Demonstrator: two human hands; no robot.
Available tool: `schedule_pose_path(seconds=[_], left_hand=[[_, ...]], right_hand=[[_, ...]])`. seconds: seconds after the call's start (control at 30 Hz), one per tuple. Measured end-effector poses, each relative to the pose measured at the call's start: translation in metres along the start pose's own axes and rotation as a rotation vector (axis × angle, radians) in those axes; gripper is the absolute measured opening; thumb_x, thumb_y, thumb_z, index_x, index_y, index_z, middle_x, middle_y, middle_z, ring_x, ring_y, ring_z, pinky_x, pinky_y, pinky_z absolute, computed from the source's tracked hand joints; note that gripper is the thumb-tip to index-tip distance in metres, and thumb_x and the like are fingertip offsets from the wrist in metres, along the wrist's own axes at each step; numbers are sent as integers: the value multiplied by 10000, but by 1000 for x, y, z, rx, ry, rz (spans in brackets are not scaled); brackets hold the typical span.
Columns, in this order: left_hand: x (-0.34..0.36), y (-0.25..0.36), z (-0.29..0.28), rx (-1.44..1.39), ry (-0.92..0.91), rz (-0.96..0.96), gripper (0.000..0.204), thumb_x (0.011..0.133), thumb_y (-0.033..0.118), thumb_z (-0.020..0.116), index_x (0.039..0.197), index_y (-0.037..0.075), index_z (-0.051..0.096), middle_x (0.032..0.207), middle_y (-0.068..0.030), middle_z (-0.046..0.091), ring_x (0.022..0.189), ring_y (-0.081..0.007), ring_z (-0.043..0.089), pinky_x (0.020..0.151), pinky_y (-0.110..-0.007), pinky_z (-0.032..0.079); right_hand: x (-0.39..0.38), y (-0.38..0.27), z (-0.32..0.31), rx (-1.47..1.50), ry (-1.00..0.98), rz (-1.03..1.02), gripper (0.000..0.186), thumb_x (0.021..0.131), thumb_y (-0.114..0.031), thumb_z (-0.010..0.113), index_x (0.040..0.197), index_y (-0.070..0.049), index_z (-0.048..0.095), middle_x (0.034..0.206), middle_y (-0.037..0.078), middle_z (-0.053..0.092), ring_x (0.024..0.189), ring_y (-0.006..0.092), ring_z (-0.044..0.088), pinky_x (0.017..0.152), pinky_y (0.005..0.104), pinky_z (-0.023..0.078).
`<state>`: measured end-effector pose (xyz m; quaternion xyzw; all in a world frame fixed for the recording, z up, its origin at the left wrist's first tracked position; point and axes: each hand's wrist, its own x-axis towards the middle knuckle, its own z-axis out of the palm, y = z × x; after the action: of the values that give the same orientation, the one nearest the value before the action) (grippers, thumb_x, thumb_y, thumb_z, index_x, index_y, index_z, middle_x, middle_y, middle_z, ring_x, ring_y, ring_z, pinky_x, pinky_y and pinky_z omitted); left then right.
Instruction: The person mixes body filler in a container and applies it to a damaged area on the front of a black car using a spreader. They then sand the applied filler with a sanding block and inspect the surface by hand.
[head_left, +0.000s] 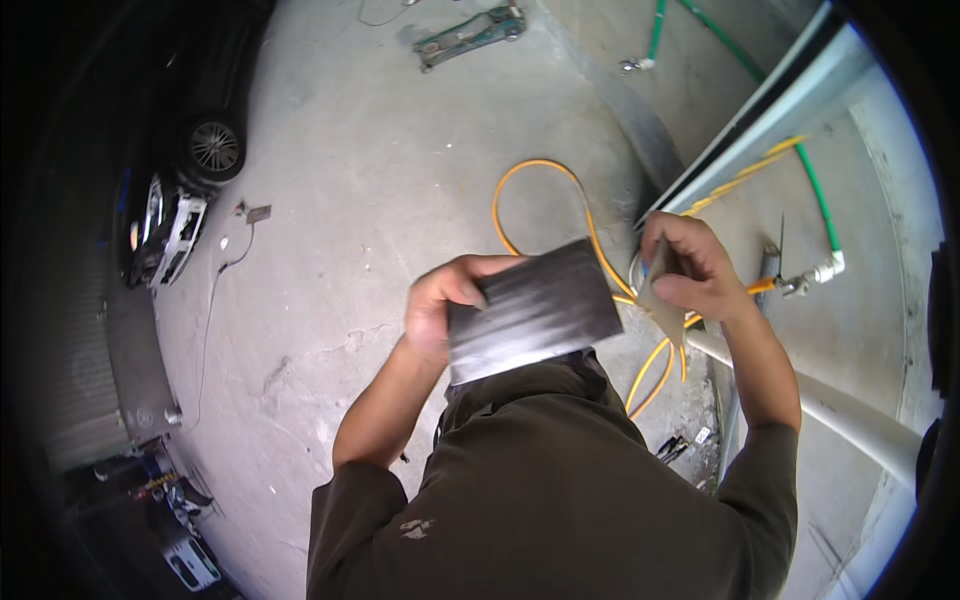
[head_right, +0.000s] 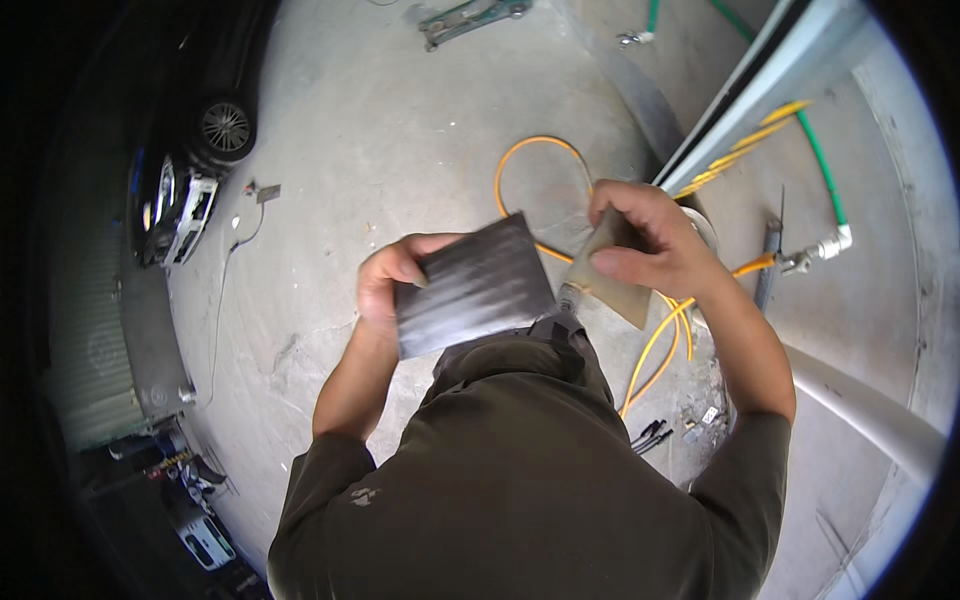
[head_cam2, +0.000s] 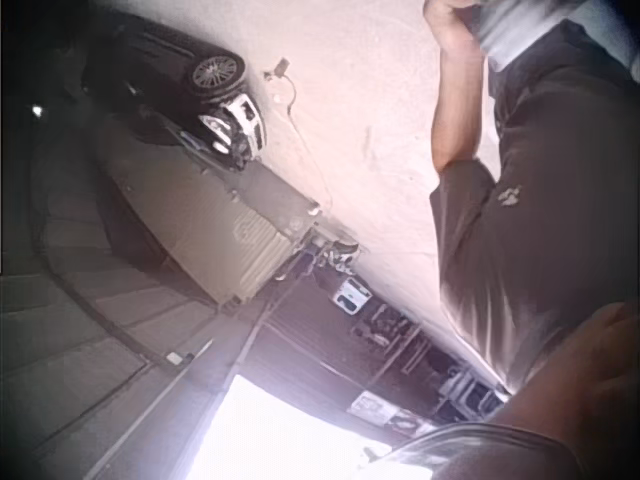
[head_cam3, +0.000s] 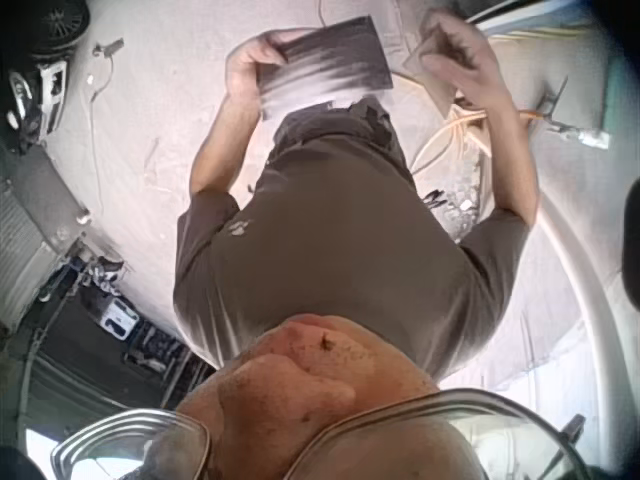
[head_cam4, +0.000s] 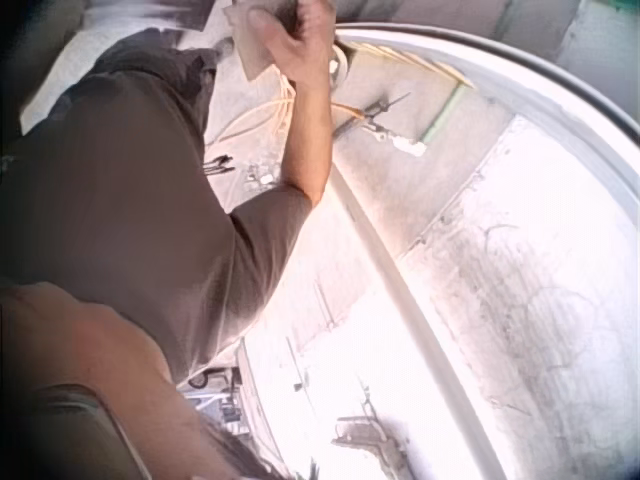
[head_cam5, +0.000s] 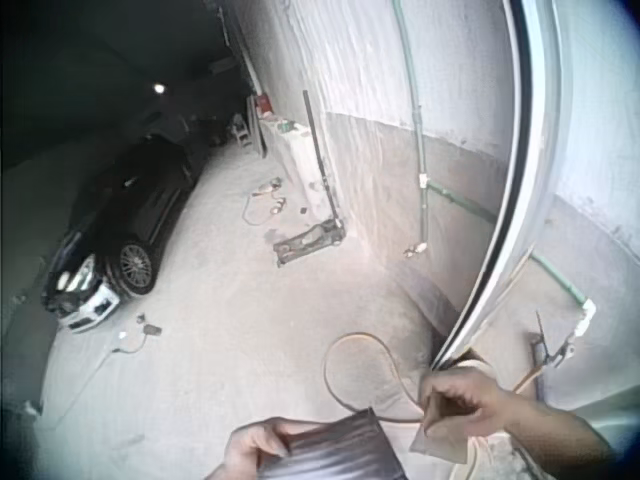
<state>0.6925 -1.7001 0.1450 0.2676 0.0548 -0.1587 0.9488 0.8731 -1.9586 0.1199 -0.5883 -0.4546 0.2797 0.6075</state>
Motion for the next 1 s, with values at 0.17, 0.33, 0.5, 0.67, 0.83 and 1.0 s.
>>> schedule_pose_path(seconds=[0.17,0.33,0.5,0.67,0.83,1.0], left_hand=[[8,-25,-13,-262,-78,227,800,735,154,509,1441,-222,474,1412,-318,612,1183,-337,687,1091,-376,505],[-10,-32,-28,-160,-18,375,763,816,66,457,1559,-98,413,1487,-265,571,1315,-303,616,1132,-380,478],[-52,-30,-34,-33,15,570,711,896,-42,523,1595,-26,392,1537,-186,539,1389,-245,554,1161,-347,444],[-73,-60,-51,69,70,671,694,921,-54,667,1570,-13,424,1598,-140,453,1439,-190,475,1186,-323,400],[-87,-80,-71,50,142,851,558,984,85,627,1517,23,475,1488,-113,531,1147,-174,660,958,-289,562],[-110,-91,-88,346,429,676,690,1108,519,406,1616,62,315,1006,-40,570,720,-106,459,600,-248,372]], right_hand=[[2,38,12,401,-169,66,637,839,-603,828,940,-65,504,708,-29,533,582,60,486,576,196,343],[41,50,33,453,211,-48,513,946,-448,751,934,-63,412,564,9,517,359,85,453,370,189,362],[70,65,45,725,-135,105,387,1081,-459,578,1041,-96,447,751,13,567,484,46,481,422,173,379],[95,93,73,563,390,368,445,1102,-324,565,1412,-6,539,1131,61,625,1022,143,605,900,299,501],[114,84,125,644,159,302,452,1091,-255,588,1438,27,520,1312,109,625,1185,201,590,1031,345,465],[109,67,215,316,209,148,368,1094,-202,602,1385,10,529,1232,86,629,1100,156,590,977,318,482]])
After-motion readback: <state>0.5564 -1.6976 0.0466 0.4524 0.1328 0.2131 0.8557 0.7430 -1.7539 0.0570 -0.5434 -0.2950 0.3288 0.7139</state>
